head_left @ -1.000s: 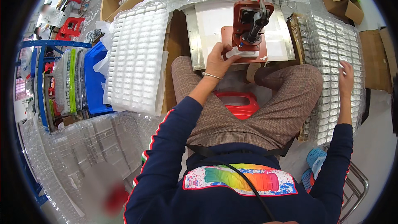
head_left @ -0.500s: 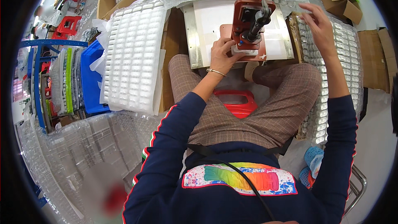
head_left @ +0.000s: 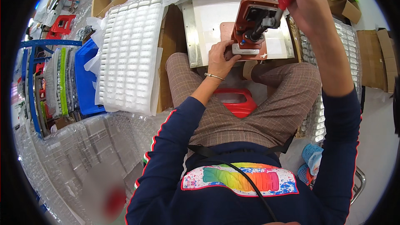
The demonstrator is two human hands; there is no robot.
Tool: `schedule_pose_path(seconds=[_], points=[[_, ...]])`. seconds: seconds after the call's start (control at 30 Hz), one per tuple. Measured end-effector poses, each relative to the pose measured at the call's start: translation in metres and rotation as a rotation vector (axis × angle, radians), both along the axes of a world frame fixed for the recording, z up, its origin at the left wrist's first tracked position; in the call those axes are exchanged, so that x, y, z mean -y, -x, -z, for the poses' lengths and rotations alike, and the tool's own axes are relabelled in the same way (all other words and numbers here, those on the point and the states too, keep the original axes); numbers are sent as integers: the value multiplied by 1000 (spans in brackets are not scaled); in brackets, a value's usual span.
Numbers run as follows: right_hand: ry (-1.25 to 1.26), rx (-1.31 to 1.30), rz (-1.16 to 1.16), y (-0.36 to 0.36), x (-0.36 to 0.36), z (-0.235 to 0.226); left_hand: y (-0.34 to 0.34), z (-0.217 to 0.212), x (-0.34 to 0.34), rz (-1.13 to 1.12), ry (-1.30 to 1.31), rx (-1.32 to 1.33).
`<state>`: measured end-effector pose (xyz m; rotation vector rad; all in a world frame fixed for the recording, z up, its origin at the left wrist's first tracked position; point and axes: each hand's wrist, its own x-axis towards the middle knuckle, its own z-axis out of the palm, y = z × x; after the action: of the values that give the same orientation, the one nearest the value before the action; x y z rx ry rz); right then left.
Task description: Assemble small plastic components using a manual red press on a factory workstation.
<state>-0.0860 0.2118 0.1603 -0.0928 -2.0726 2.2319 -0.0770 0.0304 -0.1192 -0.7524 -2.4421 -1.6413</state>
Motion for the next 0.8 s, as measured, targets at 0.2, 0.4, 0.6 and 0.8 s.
schedule_pose_path(seconds=[0.2, 0.4, 0.6, 0.8], points=[[-855, -714, -163, -56, 23, 58, 2, -1, 8, -19, 124, -60], [-1073, -945, -2, -62, 26, 108, 7, 2, 1, -23, 136, -128], [-895, -651, -30, -75, 36, 68, 9, 1, 11, 4, 214, -45], [-143, -236, -63, -6, -15, 4, 11, -4, 2, 69, 179, -6]])
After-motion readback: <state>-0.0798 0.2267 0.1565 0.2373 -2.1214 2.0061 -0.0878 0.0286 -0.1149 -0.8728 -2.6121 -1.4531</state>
